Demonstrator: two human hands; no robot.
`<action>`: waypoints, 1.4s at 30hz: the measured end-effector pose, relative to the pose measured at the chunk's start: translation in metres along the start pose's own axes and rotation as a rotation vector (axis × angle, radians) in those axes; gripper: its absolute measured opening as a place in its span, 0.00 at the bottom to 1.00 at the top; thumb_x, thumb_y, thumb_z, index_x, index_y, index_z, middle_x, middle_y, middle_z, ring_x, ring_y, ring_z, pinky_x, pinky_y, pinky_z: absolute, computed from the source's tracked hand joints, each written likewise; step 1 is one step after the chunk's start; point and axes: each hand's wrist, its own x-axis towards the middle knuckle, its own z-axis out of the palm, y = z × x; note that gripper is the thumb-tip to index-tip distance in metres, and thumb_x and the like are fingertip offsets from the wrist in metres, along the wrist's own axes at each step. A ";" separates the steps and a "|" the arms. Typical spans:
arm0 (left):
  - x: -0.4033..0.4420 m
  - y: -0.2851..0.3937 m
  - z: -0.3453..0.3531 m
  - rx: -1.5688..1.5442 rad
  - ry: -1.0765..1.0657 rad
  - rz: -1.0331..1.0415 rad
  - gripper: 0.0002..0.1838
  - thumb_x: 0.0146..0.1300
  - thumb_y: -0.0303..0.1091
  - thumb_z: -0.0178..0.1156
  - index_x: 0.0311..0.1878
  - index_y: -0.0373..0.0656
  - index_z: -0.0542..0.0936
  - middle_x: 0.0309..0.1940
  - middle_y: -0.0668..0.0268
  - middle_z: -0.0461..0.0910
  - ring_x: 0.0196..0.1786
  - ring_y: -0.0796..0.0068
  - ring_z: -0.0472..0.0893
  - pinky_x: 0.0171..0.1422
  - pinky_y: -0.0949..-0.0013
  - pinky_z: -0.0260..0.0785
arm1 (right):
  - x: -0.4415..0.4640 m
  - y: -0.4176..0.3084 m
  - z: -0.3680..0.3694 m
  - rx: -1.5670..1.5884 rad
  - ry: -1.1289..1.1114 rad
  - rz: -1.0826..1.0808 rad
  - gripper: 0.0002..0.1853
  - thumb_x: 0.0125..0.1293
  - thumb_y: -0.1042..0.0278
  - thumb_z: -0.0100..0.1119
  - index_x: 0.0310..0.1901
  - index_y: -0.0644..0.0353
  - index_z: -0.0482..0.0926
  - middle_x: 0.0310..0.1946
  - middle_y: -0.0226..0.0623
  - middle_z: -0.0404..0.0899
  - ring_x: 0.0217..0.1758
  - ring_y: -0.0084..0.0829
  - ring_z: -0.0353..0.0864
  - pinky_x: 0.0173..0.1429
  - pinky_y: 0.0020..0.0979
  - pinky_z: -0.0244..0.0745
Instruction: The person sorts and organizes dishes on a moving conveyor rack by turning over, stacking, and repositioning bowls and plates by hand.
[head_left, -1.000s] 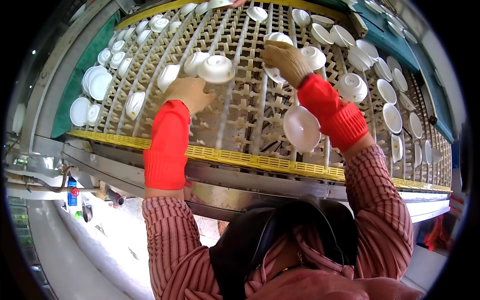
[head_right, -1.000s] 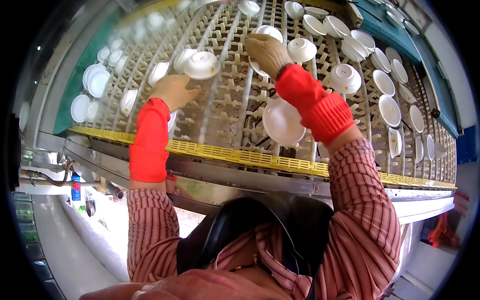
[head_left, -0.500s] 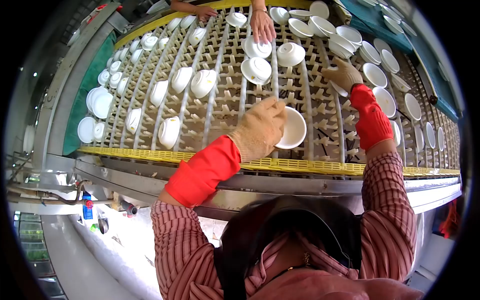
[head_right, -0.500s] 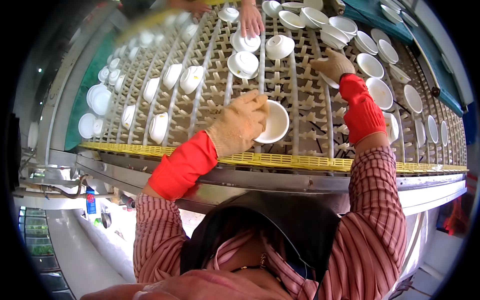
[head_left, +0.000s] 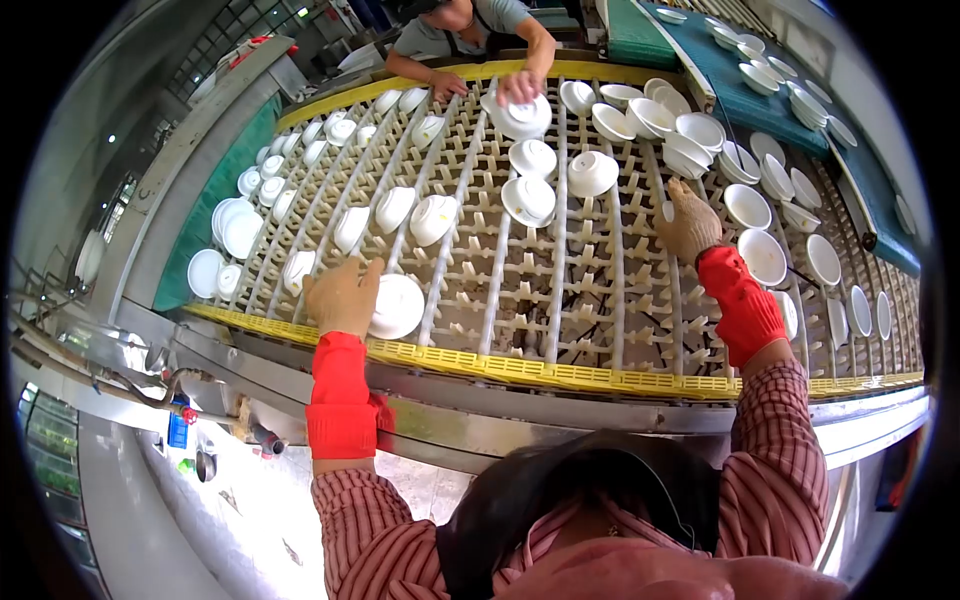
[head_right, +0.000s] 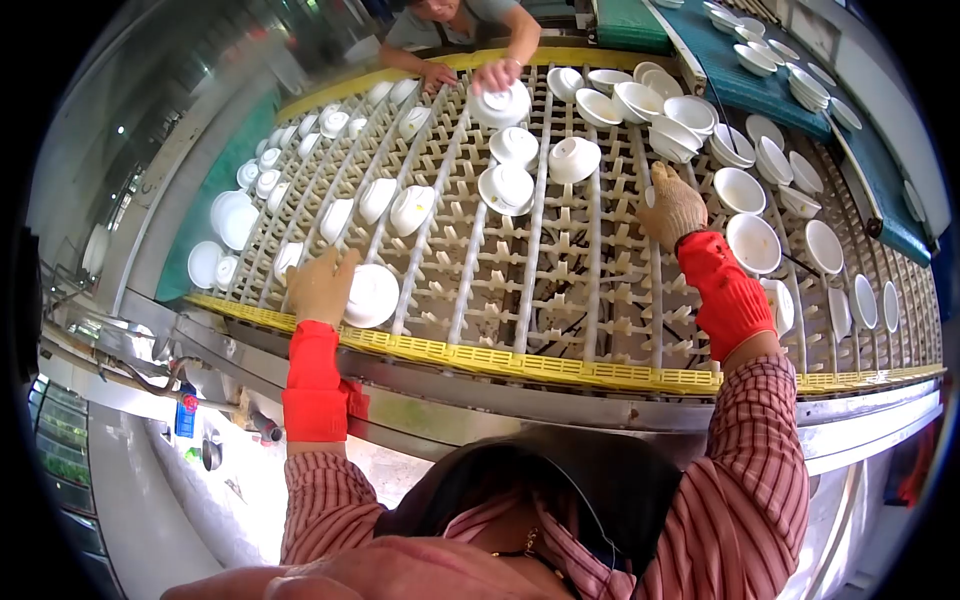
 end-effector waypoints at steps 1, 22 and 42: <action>-0.002 -0.006 0.003 0.193 0.067 0.069 0.34 0.79 0.64 0.58 0.53 0.39 0.93 0.45 0.46 0.92 0.53 0.44 0.90 0.62 0.45 0.79 | 0.002 0.000 -0.005 -0.036 -0.014 -0.010 0.45 0.63 0.63 0.75 0.82 0.60 0.70 0.70 0.56 0.83 0.68 0.56 0.87 0.70 0.49 0.85; -0.011 0.037 0.041 0.136 0.016 0.332 0.22 0.76 0.55 0.65 0.55 0.47 0.92 0.48 0.55 0.93 0.55 0.47 0.89 0.63 0.44 0.78 | 0.005 -0.199 -0.030 -0.132 -0.306 -0.729 0.35 0.73 0.69 0.70 0.81 0.49 0.74 0.69 0.40 0.87 0.74 0.45 0.85 0.81 0.45 0.82; -0.033 0.123 0.053 -0.024 0.194 0.633 0.19 0.70 0.44 0.75 0.52 0.36 0.87 0.46 0.51 0.89 0.51 0.44 0.86 0.63 0.47 0.76 | 0.111 0.043 -0.019 -0.139 -0.208 0.040 0.31 0.67 0.50 0.69 0.69 0.56 0.88 0.64 0.53 0.90 0.67 0.51 0.91 0.72 0.49 0.86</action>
